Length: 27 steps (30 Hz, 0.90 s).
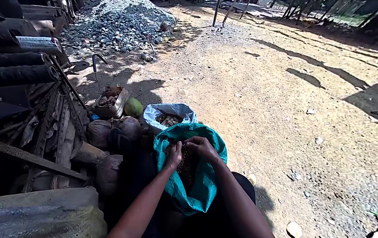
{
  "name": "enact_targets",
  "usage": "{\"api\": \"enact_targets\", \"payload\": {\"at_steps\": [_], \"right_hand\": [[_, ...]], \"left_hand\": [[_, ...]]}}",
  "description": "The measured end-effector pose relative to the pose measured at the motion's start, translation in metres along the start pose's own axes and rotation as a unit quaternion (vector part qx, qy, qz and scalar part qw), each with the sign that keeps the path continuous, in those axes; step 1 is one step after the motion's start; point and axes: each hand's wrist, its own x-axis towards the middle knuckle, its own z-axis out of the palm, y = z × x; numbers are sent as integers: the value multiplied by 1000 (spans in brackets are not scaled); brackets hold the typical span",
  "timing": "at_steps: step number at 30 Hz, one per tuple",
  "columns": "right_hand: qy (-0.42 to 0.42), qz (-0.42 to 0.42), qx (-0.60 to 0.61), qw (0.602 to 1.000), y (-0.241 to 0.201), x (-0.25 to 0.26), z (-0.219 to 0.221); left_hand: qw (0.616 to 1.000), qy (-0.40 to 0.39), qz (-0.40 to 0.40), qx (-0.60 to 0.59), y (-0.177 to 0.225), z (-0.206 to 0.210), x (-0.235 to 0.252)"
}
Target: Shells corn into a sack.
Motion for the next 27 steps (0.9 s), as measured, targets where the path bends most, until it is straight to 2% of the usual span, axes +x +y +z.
{"api": "enact_targets", "payload": {"at_steps": [8,11,17,24,27], "right_hand": [[-4,3,23,1000,0,-2,-2],[-14,7,33,999,1,-1,-1],[-13,-1,34,999,3,-1,0],[-5,7,31,999,3,1,-1],[-1,13,36,999,3,1,-1]], "left_hand": [[992,9,-77,-98,11,-1,-6],[998,-9,-29,-56,3,-1,-1],[1000,-8,-15,5,-1,-1,2],[999,0,-37,-34,4,-1,-3],[1000,-12,21,8,-1,0,-1]]}}
